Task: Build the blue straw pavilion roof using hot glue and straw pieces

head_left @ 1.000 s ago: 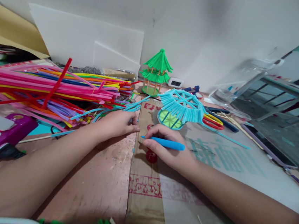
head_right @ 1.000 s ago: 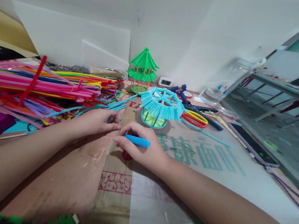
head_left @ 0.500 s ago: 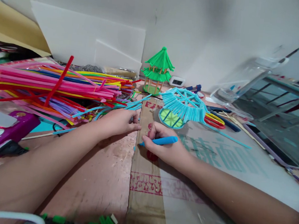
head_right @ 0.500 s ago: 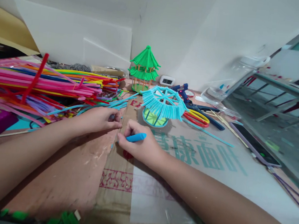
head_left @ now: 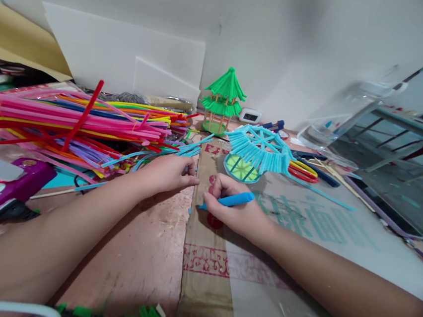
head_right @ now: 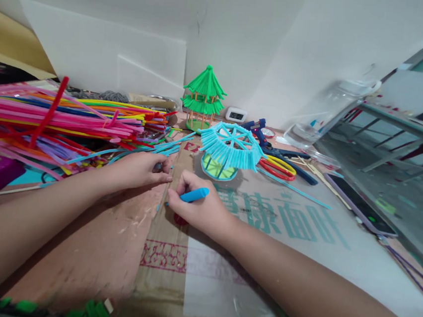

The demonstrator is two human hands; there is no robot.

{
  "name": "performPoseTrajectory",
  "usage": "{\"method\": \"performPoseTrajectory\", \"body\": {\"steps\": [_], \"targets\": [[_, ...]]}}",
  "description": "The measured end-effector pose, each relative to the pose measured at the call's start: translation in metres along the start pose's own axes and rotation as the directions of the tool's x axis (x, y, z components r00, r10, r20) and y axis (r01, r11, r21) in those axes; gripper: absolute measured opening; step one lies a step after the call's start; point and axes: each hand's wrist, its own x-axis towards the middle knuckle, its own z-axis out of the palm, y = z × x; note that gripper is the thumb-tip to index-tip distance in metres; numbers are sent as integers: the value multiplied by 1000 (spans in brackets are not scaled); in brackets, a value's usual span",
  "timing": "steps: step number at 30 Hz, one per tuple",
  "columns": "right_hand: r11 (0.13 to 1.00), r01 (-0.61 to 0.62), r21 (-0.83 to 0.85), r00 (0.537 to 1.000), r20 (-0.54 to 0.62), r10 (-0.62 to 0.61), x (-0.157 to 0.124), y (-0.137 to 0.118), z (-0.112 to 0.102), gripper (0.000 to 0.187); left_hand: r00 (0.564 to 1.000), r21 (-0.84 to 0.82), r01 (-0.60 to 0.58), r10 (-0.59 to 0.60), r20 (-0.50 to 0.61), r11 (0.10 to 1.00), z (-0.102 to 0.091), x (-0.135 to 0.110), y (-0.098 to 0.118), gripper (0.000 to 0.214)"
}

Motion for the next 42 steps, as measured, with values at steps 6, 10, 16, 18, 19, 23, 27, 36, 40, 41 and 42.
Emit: {"method": "performPoseTrajectory", "body": {"steps": [6, 10, 16, 18, 19, 23, 27, 36, 40, 41, 42], "targets": [[1000, -14, 18, 999, -52, 15, 1, 4, 0, 22, 1000, -2, 4, -4, 4, 1000, 1, 0, -2, 28], [1000, -11, -2, 999, -51, 11, 2, 5, 0, 21, 1000, -1, 0, 0, 0, 1000, 2, 0, -3, 28], [999, -29, 17, 999, -26, 29, 0, 2, 0, 22, 1000, 25, 11, -11, -9, 1000, 0, -1, -1, 28], [999, -23, 33, 999, -24, 24, 0, 2, 0, 22, 1000, 25, 10, -10, -8, 1000, 0, 0, -1, 27], [999, -19, 38, 999, -32, 20, 1, 2, 0, 22, 1000, 21, 4, -3, -7, 1000, 0, 0, -1, 27], [999, -3, 34, 997, -76, 5, 0, 5, 0, 24, 1000, 18, -17, 17, 5, 1000, 2, 0, -2, 28], [991, 40, 130, 989, -144, -21, -4, -3, -8, 19, 997, -20, -57, 56, -45, 998, -1, -1, 1, 29], [955, 264, 136, 954, -181, -238, -10, -61, -67, 10, 947, -266, -239, 163, -278, 934, -45, -25, 35, 60], [944, 247, 217, 941, -285, -181, -7, -63, -78, 11, 927, -317, -294, 188, -326, 902, -44, -34, 51, 62], [945, 241, 221, 938, -304, -168, -6, -62, -79, 14, 925, -327, -302, 192, -328, 896, -42, -35, 55, 60], [946, 236, 221, 935, -316, -159, -5, -60, -79, 16, 924, -328, -298, 186, -333, 896, -40, -37, 59, 58]]}}
